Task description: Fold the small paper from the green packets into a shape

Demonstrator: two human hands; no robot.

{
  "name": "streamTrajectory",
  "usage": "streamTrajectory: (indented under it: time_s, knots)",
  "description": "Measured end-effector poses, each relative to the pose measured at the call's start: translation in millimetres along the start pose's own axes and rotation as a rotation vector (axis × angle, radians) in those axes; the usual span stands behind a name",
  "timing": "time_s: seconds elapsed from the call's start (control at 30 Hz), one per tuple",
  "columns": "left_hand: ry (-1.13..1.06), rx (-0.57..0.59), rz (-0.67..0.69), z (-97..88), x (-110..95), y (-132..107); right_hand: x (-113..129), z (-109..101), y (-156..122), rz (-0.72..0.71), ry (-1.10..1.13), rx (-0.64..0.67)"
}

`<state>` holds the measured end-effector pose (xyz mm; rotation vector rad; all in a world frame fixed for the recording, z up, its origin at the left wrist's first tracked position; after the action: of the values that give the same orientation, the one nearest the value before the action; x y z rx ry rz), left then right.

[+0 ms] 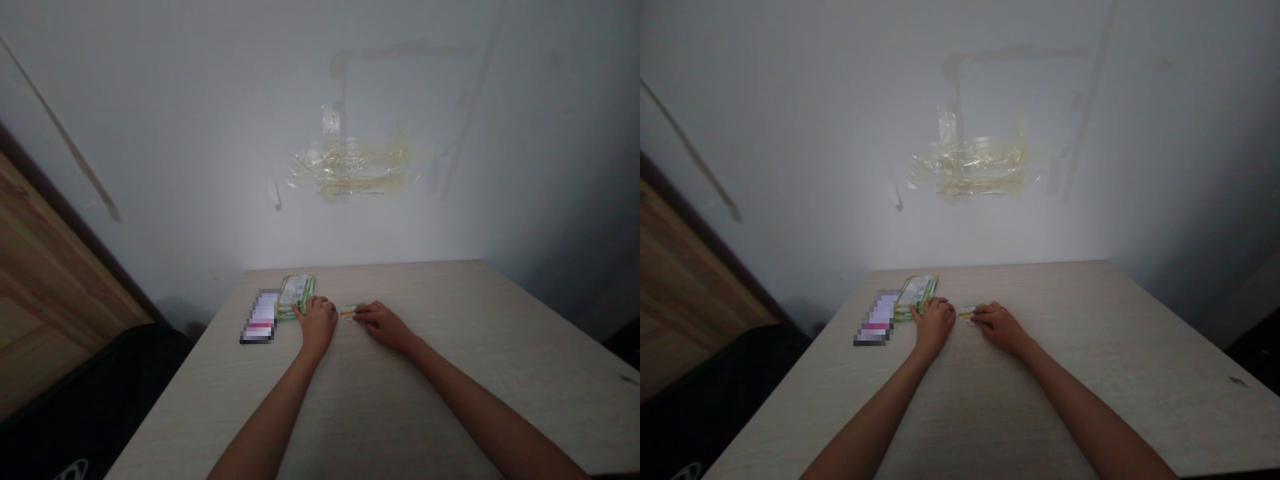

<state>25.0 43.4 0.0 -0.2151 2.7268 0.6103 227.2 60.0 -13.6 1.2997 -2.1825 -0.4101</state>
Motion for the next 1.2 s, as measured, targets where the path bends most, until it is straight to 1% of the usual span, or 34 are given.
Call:
streamTrajectory:
  time_s: [0.2, 0.4, 0.53, 0.8, 1.0, 1.2]
  knots:
    - [-0.009, 0.005, -0.030, 2.6, 1.2, 2.9, -1.6, 1.4, -1.0, -0.001, -0.001, -0.003]
    - [-0.001, 0.072, -0.024, 0.6, 1.4, 6.2, -1.9, 1.8, -1.0, 0.003, -0.003, -0.002]
    - [0.000, 0.092, -0.032, -0.9, 0.9, 7.6, 0.2, 0.3, -0.4, -0.004, -0.002, 0.003]
    - [0.002, 0.147, -0.048, -1.0, -1.0, 3.8, 1.1, -1.0, 1.0, 0.000, -0.001, 0.016]
    - [0.051, 0.123, -0.016, 0.3, -5.0, -0.4, 1.8, -1.6, 1.6, 0.002, -0.006, 0.023]
    - [0.089, 0.140, 0.017, 3.3, -8.9, -4.4, 1.3, -0.3, 1.1, 0.013, 0.001, 0.014]
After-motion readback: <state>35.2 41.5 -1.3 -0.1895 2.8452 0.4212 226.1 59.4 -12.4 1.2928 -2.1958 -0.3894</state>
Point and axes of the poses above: each hand's wrist, its own y-axis towards the middle knuckle, its own z-axis out of the palm, x = y × z, the point moved 2 cm from there along y, towards the middle knuckle, and after that the axes turned 13 degrees about -z, right-handed, at the moved point
